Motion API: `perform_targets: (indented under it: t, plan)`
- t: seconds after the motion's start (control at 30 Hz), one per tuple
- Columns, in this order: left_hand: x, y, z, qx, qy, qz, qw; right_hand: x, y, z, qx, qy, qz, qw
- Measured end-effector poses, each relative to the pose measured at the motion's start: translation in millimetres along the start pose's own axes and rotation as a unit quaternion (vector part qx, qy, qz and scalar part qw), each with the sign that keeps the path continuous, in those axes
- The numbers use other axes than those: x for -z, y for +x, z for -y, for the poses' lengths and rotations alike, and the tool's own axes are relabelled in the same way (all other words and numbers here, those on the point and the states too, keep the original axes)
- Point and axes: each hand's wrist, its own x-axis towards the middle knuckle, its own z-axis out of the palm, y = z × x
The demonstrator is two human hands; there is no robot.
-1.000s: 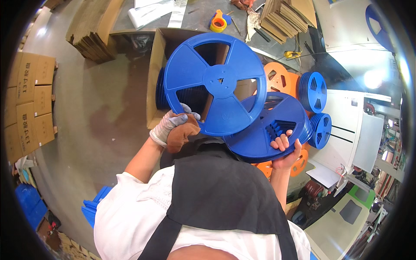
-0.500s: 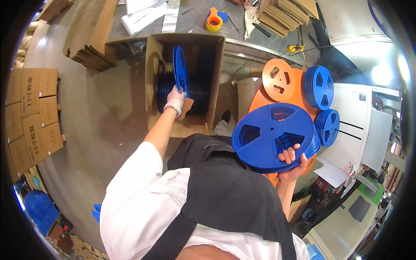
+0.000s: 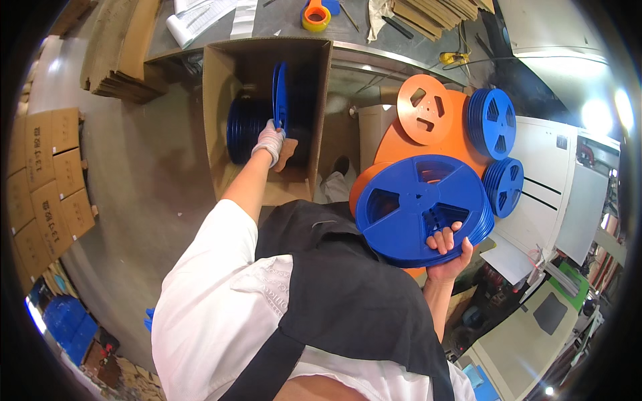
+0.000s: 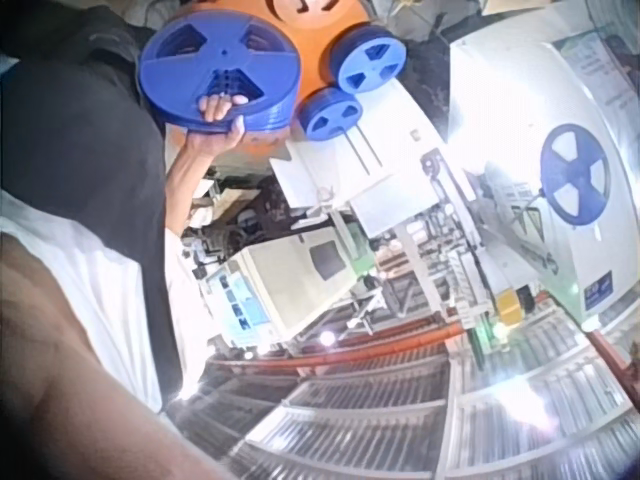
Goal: The person stacks blue plastic reels from a turntable onto a table and into a cardboard box.
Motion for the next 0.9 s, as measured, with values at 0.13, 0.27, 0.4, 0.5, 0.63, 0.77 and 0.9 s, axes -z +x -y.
perform_targets:
  t: [0.13, 0.27, 0.4, 0.5, 0.63, 0.77, 0.9]
  plan:
    - [0, -10, 8, -0.010, -0.082, -0.007, 0.997, -5, 4, 1, -0.002, 0.013, 0.049, 0.999]
    - [1, -14, 35, -0.018, -0.381, 0.010, 0.924, -14, 4, 22, 0.011, 0.057, 0.157, 0.986]
    - [24, -1, 61, 0.044, -0.691, 0.131, 0.710, -31, -9, 21, 0.048, 0.152, 0.249, 0.955]
    - [65, -73, -16, -0.021, -0.669, 0.048, 0.741, -39, -19, 12, 0.032, 0.204, 0.325, 0.923]
    - [94, -110, -44, -0.204, -0.571, -0.069, 0.792, -66, -29, -3, -0.028, 0.185, 0.381, 0.906]
    - [132, -206, -122, -0.250, -0.647, 0.015, 0.720, -79, -39, -18, -0.055, 0.159, 0.376, 0.911]
    - [88, -282, -170, -0.509, -0.256, -0.020, 0.821, -97, -32, -39, -0.105, 0.110, 0.425, 0.892]
